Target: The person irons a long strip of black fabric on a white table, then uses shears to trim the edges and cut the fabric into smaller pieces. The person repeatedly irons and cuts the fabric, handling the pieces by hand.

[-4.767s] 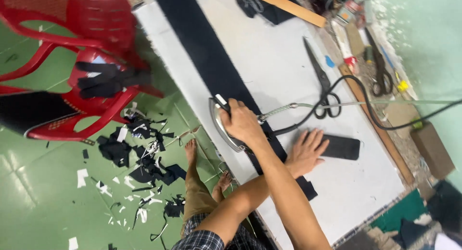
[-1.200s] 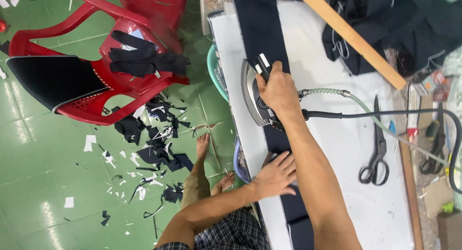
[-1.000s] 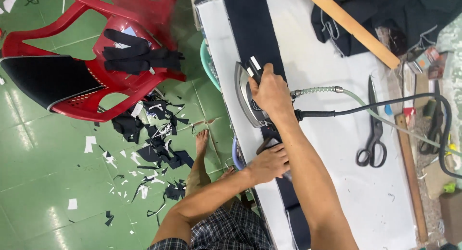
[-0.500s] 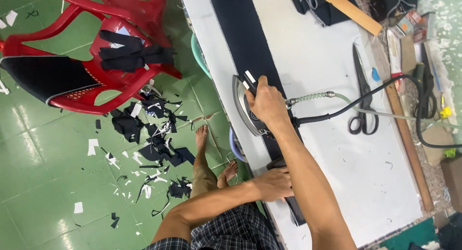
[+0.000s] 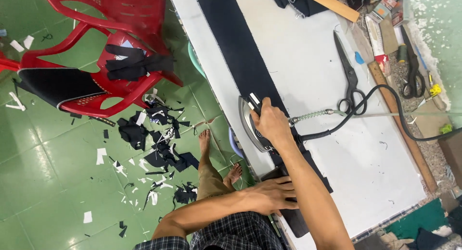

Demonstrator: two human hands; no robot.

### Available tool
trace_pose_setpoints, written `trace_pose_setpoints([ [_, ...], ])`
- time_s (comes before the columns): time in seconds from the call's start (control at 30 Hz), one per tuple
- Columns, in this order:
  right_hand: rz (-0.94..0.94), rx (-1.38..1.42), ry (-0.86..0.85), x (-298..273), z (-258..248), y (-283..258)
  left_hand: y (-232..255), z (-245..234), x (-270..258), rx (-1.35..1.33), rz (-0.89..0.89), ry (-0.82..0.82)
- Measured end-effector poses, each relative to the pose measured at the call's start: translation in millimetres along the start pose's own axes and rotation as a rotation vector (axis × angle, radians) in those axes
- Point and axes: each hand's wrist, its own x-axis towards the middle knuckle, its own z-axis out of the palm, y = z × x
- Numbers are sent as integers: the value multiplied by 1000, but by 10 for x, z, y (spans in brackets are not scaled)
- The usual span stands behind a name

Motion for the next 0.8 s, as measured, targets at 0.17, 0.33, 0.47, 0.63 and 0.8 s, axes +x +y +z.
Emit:
trace_pose_setpoints([
  [0.17,5,65,-60,-208,-101,32,153,-302,-347,-30,-80,92],
  [0.33,-48,119,-85,-226,-158,-7,181,-776,-985,-224,-268,220],
  [0.47,65,36,-114,-47,-212,-158,7,-799,-1578,-547,-446,638],
  [0.63,77,71,-117,445,-294,-429,-409,-389,-2327,-1088,-713,996],
  [0.8,70,84,-53,1105,-462,-844,-1000,-759,-2613,-1601,-619,1370],
])
